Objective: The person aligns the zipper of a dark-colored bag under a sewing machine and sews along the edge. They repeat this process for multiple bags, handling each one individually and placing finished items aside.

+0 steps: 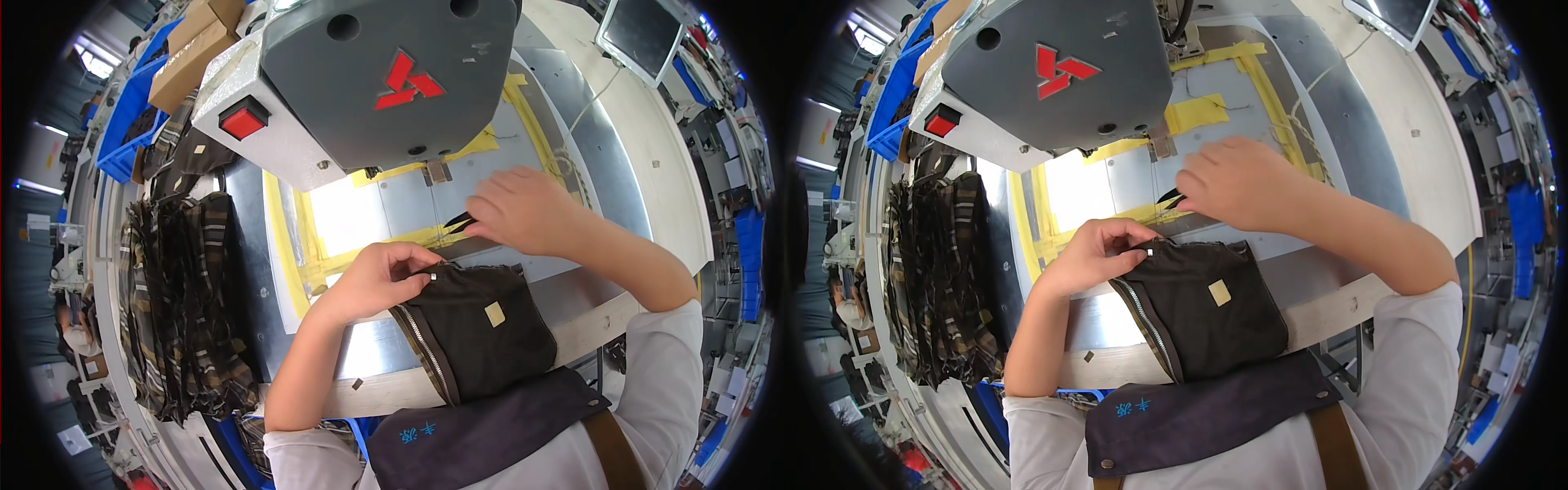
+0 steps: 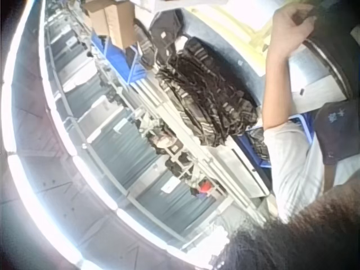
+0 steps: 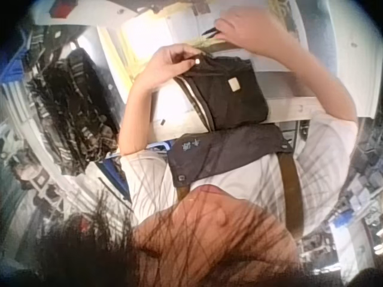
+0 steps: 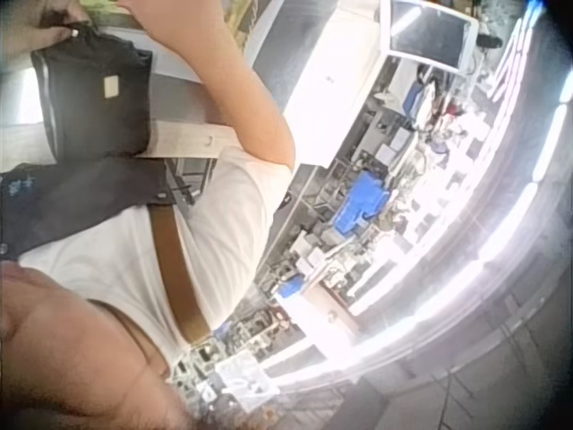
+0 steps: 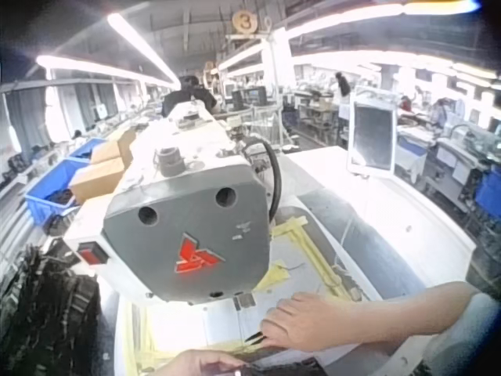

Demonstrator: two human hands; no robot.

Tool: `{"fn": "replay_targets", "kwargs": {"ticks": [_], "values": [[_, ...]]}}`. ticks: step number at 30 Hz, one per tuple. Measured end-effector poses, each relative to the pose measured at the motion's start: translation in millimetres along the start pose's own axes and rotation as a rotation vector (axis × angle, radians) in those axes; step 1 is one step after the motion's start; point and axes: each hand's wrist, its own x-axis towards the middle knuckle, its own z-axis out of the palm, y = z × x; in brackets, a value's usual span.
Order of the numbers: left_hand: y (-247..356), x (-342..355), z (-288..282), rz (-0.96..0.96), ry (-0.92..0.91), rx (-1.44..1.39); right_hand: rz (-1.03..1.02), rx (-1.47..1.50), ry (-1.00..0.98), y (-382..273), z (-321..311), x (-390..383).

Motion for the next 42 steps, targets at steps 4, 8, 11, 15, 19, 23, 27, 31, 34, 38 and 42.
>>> {"fn": "replay_targets", "kwargs": {"ticks": [4,8,11,15,19,23,27,31,34,38,42], "values": [[-1.1,-0.6,1.4,0.057,0.014,-0.047,-0.209,-0.095,-0.032,11.0,11.2,20.7],[-0.8,-0.3,0.5,0.064,0.023,-0.058,-0.256,-0.05,-0.079,16.0,13.7,26.2],[-3.7,-0.3,-1.7,0.076,0.01,-0.067,-0.233,0.002,-0.054,18.7,17.7,25.2],[-3.3,-0.3,-2.6,0.084,0.007,-0.075,-0.19,0.05,-0.064,17.0,24.2,25.9],[-7.4,-1.2,-5.1,0.141,-0.044,-0.083,-0.058,0.082,-0.268,8.6,32.1,26.7],[-4.2,-0.7,-3.4,0.19,-0.042,-0.102,0.113,0.179,-0.164,8.9,39.1,7.7],[-4.3,0.2,-1.2,0.21,0.025,-0.088,0.197,0.252,0.271,12.9,30.0,-8.3],[-5.2,1.3,15.0,0.275,0.191,-0.071,0.301,0.75,0.087,-29.9,-5.1,-10.5],[-6.4,2.0,28.1,0.427,0.329,0.145,0.241,0.672,0.23,-47.0,15.7,-12.3],[-2.5,2.6,29.5,0.704,0.471,0.574,0.004,0.47,0.467,-43.7,25.0,-13.9],[-12.4,4.6,30.8,0.886,0.604,0.748,-0.218,0.299,0.564,-43.4,25.0,-17.4]]}}
